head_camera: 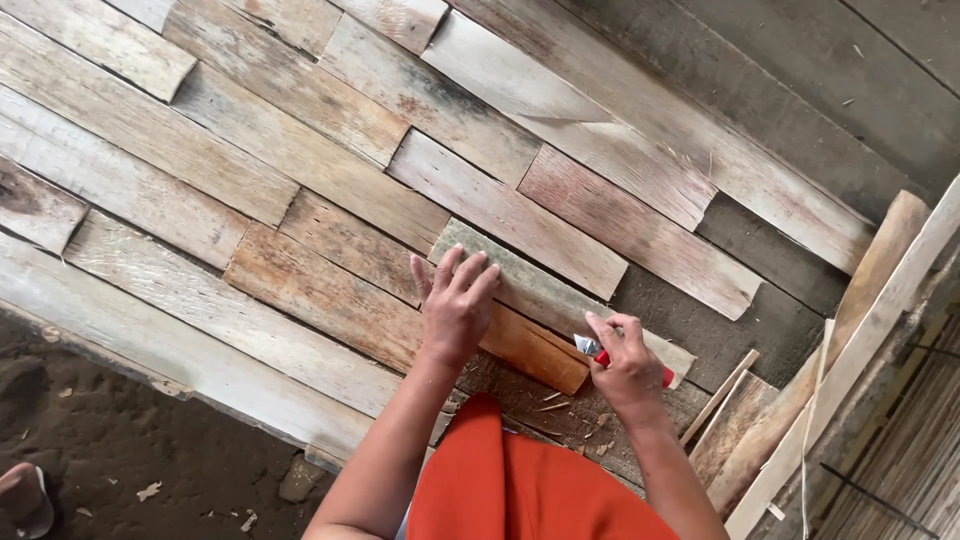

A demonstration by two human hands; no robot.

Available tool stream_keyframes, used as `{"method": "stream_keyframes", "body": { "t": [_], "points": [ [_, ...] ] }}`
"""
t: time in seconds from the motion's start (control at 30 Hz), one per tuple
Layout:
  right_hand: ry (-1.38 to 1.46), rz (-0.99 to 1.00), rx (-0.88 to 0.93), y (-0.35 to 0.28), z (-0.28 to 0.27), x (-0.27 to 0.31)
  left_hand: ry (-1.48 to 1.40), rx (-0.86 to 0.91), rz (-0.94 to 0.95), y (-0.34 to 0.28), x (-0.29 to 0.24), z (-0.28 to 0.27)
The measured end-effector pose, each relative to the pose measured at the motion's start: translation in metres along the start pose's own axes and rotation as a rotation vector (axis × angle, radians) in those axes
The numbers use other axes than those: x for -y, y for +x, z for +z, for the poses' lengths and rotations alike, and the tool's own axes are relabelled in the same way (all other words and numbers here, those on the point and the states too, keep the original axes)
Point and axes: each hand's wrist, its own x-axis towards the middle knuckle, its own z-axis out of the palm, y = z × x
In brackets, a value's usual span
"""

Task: Trimming and fitting thin wood strips onto a larger wooden surface using a utility knife to create a paneled effect.

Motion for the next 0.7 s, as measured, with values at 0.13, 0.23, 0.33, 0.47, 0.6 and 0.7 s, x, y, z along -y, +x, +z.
{"method": "stream_keyframes", "body": {
  "t": [0.13, 0.23, 0.33, 0.47, 0.6, 0.7],
  "points": [
    [0.038, 0.043, 0.119, 0.006, -0.022, 0.013, 0.018, 0.014, -0.028, 0.004, -0.006, -0.001],
    [0.069, 0.064, 0.173, 0.014, -0.032, 0.020, 0.038, 0.012, -0.036, 0.010, -0.009, -0.003],
    [0.046, 0.087, 0.220, 0.007, -0.031, 0.020, 0.039, 0.034, -0.051, 0.010, -0.016, -0.007],
    [0.012, 0.097, 0.158, 0.007, -0.019, 0.022, 0.082, 0.060, -0.081, 0.016, -0.026, -0.010],
    [0.038, 0.120, 0.182, 0.016, -0.041, 0.036, 0.133, 0.057, -0.072, 0.013, -0.028, -0.004],
    [0.060, 0.125, 0.185, 0.014, -0.031, 0.031, 0.151, 0.051, -0.058, 0.014, -0.031, -0.009]
  ]
}}
